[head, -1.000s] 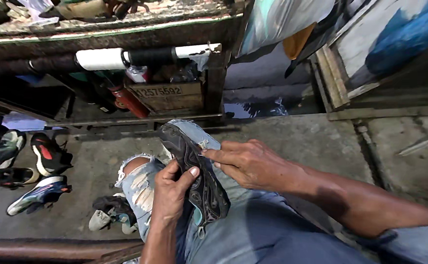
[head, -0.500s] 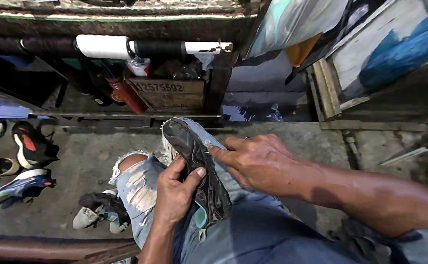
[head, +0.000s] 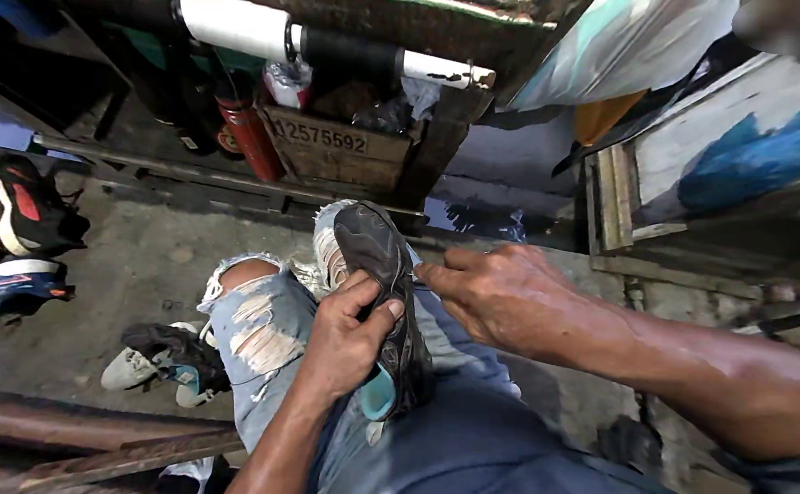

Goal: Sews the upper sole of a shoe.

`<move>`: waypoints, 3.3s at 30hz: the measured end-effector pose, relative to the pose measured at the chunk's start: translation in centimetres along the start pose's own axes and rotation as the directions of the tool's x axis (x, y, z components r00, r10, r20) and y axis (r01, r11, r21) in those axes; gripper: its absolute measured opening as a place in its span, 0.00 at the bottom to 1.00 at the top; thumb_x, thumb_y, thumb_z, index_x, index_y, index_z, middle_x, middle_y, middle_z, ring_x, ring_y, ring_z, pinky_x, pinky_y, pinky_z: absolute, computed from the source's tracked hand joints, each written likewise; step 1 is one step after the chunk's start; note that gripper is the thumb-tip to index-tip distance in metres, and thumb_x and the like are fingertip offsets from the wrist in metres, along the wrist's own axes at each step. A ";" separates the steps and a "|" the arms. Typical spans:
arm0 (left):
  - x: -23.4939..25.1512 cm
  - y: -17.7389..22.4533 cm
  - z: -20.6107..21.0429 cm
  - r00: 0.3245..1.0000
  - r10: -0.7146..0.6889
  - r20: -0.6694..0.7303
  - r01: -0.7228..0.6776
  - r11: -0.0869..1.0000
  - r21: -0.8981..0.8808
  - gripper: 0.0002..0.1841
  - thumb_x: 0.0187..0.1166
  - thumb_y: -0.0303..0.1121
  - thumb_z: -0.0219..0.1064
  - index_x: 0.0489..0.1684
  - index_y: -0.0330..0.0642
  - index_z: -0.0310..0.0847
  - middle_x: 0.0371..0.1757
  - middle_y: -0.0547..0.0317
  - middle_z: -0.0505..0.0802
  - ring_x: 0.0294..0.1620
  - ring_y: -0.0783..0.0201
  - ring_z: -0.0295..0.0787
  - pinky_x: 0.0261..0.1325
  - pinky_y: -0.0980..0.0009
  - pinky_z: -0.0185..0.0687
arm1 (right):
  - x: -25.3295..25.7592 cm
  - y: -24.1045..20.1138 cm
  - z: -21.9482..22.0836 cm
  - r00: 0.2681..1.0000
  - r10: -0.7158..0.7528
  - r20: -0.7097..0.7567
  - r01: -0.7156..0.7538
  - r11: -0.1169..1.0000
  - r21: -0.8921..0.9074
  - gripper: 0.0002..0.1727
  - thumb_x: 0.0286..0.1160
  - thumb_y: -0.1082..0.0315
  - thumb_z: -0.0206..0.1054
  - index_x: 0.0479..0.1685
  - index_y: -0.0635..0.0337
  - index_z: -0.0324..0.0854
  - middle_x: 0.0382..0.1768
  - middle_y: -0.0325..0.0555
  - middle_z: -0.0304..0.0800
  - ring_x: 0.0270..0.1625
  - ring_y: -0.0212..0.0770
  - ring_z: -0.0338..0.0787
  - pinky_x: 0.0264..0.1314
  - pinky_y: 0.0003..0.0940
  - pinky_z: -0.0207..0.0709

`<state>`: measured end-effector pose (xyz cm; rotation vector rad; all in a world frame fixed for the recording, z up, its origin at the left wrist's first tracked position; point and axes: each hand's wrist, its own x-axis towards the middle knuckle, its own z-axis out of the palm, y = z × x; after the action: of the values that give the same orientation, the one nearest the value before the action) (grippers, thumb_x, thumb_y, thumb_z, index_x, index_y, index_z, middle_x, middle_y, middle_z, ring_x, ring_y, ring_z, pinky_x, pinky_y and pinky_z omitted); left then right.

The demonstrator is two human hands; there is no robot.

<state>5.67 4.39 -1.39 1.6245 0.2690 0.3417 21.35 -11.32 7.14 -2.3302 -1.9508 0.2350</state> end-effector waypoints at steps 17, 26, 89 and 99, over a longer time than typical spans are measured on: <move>0.2 0.0 0.4 1.000 -0.023 0.011 0.023 0.999 -0.026 0.06 0.78 0.26 0.66 0.39 0.38 0.91 0.45 0.58 0.92 0.46 0.67 0.90 0.50 0.71 0.90 | 0.2 0.4 0.1 0.999 -0.002 0.054 0.003 1.000 -0.006 0.11 0.77 0.63 0.59 0.42 0.51 0.89 0.23 0.38 0.77 0.19 0.39 0.79 0.16 0.36 0.68; -0.1 0.1 -0.4 1.000 0.023 -0.005 -0.024 0.998 -0.061 0.08 0.82 0.30 0.66 0.45 0.36 0.90 0.43 0.58 0.94 0.44 0.68 0.91 0.50 0.70 0.91 | 0.9 0.2 0.7 1.000 0.003 -0.026 0.001 0.986 0.165 0.09 0.79 0.63 0.60 0.35 0.51 0.85 0.25 0.36 0.80 0.24 0.37 0.82 0.21 0.37 0.74; 0.5 -0.2 1.3 0.979 0.139 -0.147 -0.107 0.973 0.202 0.08 0.75 0.22 0.65 0.41 0.37 0.92 0.36 0.63 0.91 0.37 0.73 0.87 0.42 0.77 0.87 | -0.9 2.9 3.1 0.993 0.111 -0.048 -0.073 0.866 0.494 0.10 0.84 0.61 0.60 0.43 0.51 0.87 0.24 0.30 0.83 0.25 0.28 0.82 0.27 0.31 0.79; 0.8 0.0 2.7 0.989 0.148 -0.027 -0.119 0.879 0.461 0.09 0.75 0.27 0.63 0.37 0.41 0.92 0.35 0.65 0.90 0.36 0.78 0.85 0.42 0.81 0.83 | -0.3 2.6 1.8 0.963 0.213 0.167 -0.265 0.868 0.420 0.06 0.82 0.65 0.63 0.37 0.51 0.82 0.25 0.34 0.82 0.29 0.33 0.84 0.33 0.36 0.80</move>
<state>7.44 2.17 -1.47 2.1108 0.2997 0.4591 23.49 -12.12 4.95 -2.2751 -1.4417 0.7614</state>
